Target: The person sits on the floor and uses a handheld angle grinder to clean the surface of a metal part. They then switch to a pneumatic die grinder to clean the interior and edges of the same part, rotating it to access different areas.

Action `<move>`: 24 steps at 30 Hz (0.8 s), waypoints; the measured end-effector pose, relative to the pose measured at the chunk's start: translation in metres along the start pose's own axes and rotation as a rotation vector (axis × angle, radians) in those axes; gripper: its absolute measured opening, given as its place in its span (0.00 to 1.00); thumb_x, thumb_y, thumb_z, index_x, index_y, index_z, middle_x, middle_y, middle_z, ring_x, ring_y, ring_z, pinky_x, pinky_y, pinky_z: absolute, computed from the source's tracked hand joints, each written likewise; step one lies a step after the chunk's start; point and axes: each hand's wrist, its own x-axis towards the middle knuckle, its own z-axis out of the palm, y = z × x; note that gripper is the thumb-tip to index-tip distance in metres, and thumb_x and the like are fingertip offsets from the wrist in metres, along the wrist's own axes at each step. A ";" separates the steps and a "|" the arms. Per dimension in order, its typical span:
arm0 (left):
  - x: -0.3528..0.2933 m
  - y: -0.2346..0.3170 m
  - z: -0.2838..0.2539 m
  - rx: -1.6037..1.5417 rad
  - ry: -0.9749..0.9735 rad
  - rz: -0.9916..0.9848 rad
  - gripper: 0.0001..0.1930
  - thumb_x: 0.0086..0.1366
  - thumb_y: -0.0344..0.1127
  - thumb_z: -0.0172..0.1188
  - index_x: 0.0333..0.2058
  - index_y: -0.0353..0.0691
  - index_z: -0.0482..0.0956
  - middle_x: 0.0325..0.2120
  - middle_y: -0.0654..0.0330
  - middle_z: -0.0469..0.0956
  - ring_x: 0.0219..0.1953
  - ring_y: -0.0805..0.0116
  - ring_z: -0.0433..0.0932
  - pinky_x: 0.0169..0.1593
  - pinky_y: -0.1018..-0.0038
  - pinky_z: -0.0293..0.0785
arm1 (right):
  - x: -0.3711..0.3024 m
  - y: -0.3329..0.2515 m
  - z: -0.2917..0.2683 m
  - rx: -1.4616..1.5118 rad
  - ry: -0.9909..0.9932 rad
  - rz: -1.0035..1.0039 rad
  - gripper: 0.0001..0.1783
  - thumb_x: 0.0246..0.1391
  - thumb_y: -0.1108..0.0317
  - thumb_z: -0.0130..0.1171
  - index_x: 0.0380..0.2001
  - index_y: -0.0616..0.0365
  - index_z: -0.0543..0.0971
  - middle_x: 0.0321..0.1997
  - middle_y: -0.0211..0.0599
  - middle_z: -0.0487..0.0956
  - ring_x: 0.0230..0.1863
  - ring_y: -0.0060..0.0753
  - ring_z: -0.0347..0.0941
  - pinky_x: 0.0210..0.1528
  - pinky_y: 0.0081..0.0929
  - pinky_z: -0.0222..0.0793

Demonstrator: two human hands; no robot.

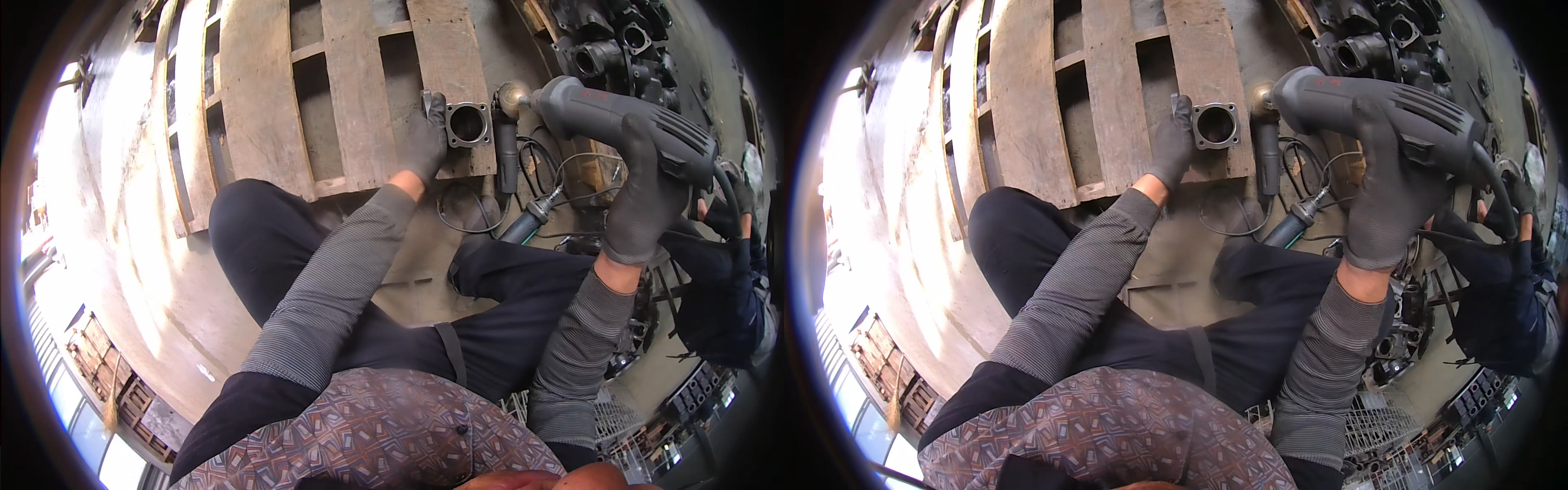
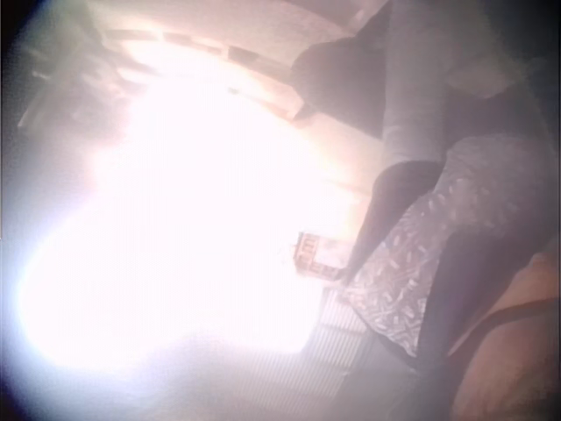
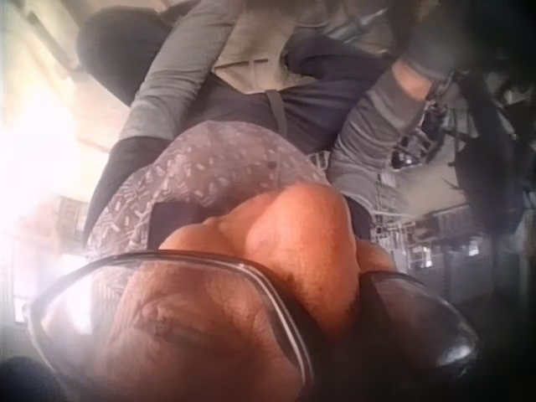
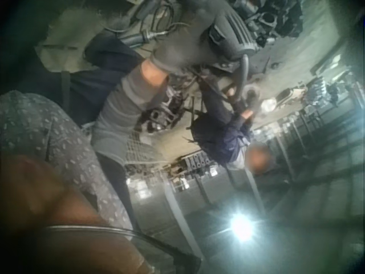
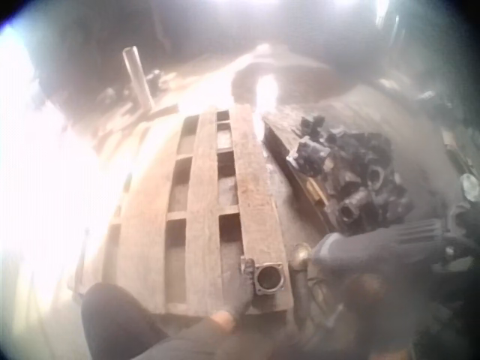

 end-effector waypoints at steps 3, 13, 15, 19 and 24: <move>0.003 -0.004 -0.001 -0.063 -0.077 -0.014 0.45 0.74 0.74 0.38 0.52 0.29 0.78 0.52 0.33 0.79 0.59 0.33 0.75 0.61 0.51 0.69 | -0.007 -0.005 0.017 0.084 -0.036 0.049 0.28 0.51 0.77 0.75 0.54 0.70 0.76 0.55 0.42 0.80 0.54 0.33 0.81 0.56 0.32 0.81; -0.075 0.023 -0.045 -0.261 0.372 0.248 0.23 0.76 0.47 0.53 0.56 0.33 0.75 0.46 0.46 0.81 0.45 0.53 0.80 0.52 0.60 0.76 | -0.038 -0.007 0.043 0.027 -0.238 0.030 0.24 0.50 0.71 0.78 0.49 0.66 0.81 0.49 0.35 0.83 0.48 0.25 0.81 0.51 0.27 0.78; -0.097 0.037 -0.057 -0.174 0.322 0.330 0.22 0.68 0.37 0.62 0.58 0.37 0.74 0.52 0.46 0.79 0.47 0.49 0.81 0.49 0.58 0.79 | -0.041 -0.006 0.048 0.043 -0.263 0.031 0.24 0.49 0.70 0.78 0.48 0.65 0.82 0.47 0.34 0.84 0.48 0.24 0.81 0.51 0.27 0.78; -0.141 0.074 -0.047 -0.092 0.152 0.694 0.36 0.64 0.32 0.68 0.68 0.35 0.64 0.61 0.48 0.72 0.46 0.60 0.82 0.46 0.67 0.82 | -0.045 0.000 0.058 0.022 -0.303 0.014 0.24 0.48 0.70 0.80 0.48 0.65 0.82 0.46 0.34 0.85 0.47 0.24 0.82 0.51 0.26 0.78; -0.147 0.102 -0.024 -0.146 -0.025 0.662 0.48 0.61 0.31 0.71 0.75 0.40 0.51 0.72 0.44 0.61 0.55 0.52 0.81 0.45 0.65 0.86 | -0.042 0.006 0.062 -0.061 -0.353 -0.159 0.26 0.50 0.72 0.79 0.51 0.67 0.80 0.50 0.36 0.84 0.48 0.26 0.82 0.53 0.27 0.78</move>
